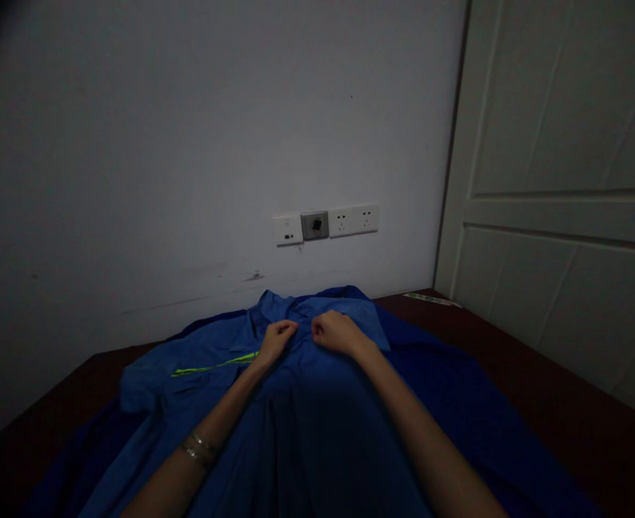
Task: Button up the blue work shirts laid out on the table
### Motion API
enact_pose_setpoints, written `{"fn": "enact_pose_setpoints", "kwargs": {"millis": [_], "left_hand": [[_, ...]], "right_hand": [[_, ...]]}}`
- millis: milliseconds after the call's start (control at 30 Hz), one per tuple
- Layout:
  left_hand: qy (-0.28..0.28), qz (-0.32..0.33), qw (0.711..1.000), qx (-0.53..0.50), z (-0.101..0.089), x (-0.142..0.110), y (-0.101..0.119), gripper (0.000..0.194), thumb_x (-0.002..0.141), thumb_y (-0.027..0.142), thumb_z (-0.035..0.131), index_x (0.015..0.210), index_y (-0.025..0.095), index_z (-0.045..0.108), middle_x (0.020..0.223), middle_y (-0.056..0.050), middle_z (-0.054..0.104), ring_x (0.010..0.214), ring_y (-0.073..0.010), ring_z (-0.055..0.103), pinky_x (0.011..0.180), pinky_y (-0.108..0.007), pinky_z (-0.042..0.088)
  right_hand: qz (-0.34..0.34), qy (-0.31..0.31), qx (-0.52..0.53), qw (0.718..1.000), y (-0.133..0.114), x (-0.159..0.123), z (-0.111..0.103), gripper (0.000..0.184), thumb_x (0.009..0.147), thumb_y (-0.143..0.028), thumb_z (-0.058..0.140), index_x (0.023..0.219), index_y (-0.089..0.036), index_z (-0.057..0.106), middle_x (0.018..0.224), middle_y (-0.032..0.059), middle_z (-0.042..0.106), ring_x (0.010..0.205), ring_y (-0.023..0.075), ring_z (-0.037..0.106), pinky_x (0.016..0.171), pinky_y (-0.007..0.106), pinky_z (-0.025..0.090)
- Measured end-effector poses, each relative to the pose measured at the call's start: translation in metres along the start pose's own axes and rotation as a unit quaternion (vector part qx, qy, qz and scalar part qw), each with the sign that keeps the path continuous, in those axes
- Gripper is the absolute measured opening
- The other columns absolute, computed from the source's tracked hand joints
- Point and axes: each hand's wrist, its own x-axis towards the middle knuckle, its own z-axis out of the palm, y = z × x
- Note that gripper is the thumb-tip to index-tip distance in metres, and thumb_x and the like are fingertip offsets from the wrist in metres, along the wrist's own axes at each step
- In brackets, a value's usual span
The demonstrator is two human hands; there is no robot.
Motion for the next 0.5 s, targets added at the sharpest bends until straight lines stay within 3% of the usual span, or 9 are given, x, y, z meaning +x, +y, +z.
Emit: {"fn": "enact_pose_setpoints", "kwargs": {"millis": [500], "left_hand": [[0.045, -0.036, 0.998, -0.001, 0.006, -0.004, -0.023, 0.019, 0.067, 0.024, 0.054, 0.072, 0.011, 0.067, 0.073, -0.006, 0.068, 0.073, -0.0182, 0.061, 0.068, -0.027, 0.046]], "right_hand": [[-0.028, -0.033, -0.112, 0.993, 0.004, 0.003, 0.052, 0.027, 0.077, -0.026, 0.047, 0.099, -0.023, 0.062, 0.093, 0.0077, 0.065, 0.087, 0.0208, 0.060, 0.069, 0.025, 0.040]]}}
